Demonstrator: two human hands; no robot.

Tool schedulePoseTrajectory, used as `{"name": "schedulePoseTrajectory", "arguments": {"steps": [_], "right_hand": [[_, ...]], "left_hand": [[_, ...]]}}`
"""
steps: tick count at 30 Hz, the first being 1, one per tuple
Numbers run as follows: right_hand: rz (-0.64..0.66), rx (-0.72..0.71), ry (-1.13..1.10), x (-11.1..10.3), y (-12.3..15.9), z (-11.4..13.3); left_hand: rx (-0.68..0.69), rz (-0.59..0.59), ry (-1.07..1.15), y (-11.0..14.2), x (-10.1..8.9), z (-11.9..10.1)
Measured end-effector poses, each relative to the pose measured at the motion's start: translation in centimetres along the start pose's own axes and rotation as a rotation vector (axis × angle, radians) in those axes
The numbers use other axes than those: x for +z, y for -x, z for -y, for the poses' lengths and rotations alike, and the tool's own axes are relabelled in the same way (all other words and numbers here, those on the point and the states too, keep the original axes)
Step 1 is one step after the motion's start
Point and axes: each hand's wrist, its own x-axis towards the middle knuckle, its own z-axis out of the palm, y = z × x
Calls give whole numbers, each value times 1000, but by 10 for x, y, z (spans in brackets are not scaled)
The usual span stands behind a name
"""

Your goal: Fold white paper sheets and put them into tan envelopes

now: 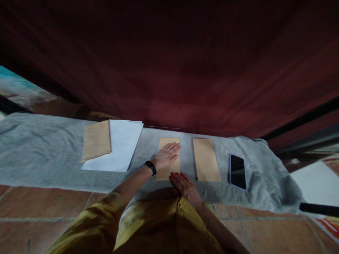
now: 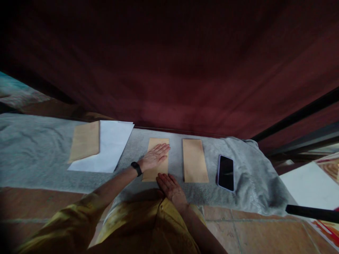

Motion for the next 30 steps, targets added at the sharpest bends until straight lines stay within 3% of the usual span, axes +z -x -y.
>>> {"name": "schedulePoseTrajectory", "arguments": {"steps": [11,19,26,30], "right_hand": [[-3,7,5,6,0,-3],[-87,-47,-14,10,3,-6],[-81,-34,12,4,3,-2],[-81,14,36,2,3,2]], "left_hand": [[154,61,154,47,-4,-28],[105,70,160,94,-9,-55],[85,47,-1,138,-1,-65],[80,7,-12,155,-7,-65]]}}
